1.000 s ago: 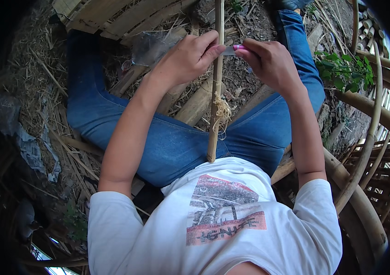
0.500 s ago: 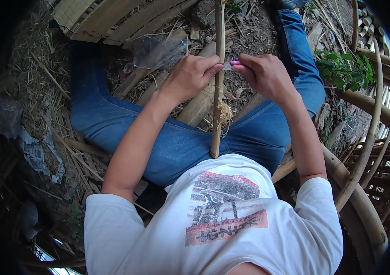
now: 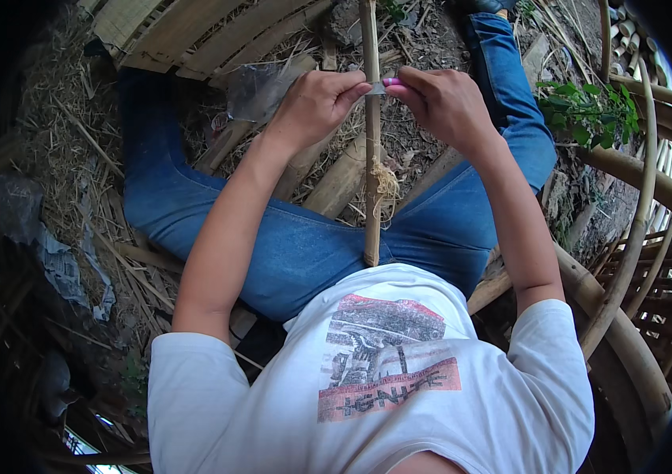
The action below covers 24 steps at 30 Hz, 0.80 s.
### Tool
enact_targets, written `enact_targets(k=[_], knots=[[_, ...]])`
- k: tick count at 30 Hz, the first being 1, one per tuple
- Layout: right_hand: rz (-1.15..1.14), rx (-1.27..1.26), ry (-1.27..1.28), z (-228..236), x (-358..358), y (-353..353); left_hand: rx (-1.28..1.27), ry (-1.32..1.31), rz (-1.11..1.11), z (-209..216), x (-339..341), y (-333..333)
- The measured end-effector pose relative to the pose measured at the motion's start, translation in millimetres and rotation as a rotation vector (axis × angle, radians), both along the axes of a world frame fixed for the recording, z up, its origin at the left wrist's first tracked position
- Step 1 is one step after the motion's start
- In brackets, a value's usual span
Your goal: The person uses a knife to scrape the outer layer and fibers off a long bamboo pole while holding it vertically between their legs for stabilization.
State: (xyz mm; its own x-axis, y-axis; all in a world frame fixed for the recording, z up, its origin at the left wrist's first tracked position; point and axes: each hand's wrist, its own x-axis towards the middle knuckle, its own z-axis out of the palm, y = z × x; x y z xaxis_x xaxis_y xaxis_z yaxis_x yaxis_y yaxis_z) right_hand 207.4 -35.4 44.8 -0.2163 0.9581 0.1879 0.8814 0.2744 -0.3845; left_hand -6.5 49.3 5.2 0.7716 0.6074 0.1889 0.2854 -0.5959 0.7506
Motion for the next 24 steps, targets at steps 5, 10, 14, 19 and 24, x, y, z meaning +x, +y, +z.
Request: enact_targets(k=[5,10,14,19,24], knots=[[0.035,-0.139,-0.020,1,-2,-17,-0.118,-0.138,-0.024,-15,-3,-24],[0.004,-0.234,0.035,7,-12,-32,-0.173,-0.096,-0.050,-6,-14,-34],[0.010,-0.160,0.075,2,-9,-29,-0.155,-0.115,-0.088,-5,-11,-26],[0.007,-0.133,0.018,1,0,-21,-0.109,-0.153,-0.075,-10,-1,-17],[-0.010,-0.024,0.002,-3,7,2,-0.022,-0.155,-0.021,-1,7,8]])
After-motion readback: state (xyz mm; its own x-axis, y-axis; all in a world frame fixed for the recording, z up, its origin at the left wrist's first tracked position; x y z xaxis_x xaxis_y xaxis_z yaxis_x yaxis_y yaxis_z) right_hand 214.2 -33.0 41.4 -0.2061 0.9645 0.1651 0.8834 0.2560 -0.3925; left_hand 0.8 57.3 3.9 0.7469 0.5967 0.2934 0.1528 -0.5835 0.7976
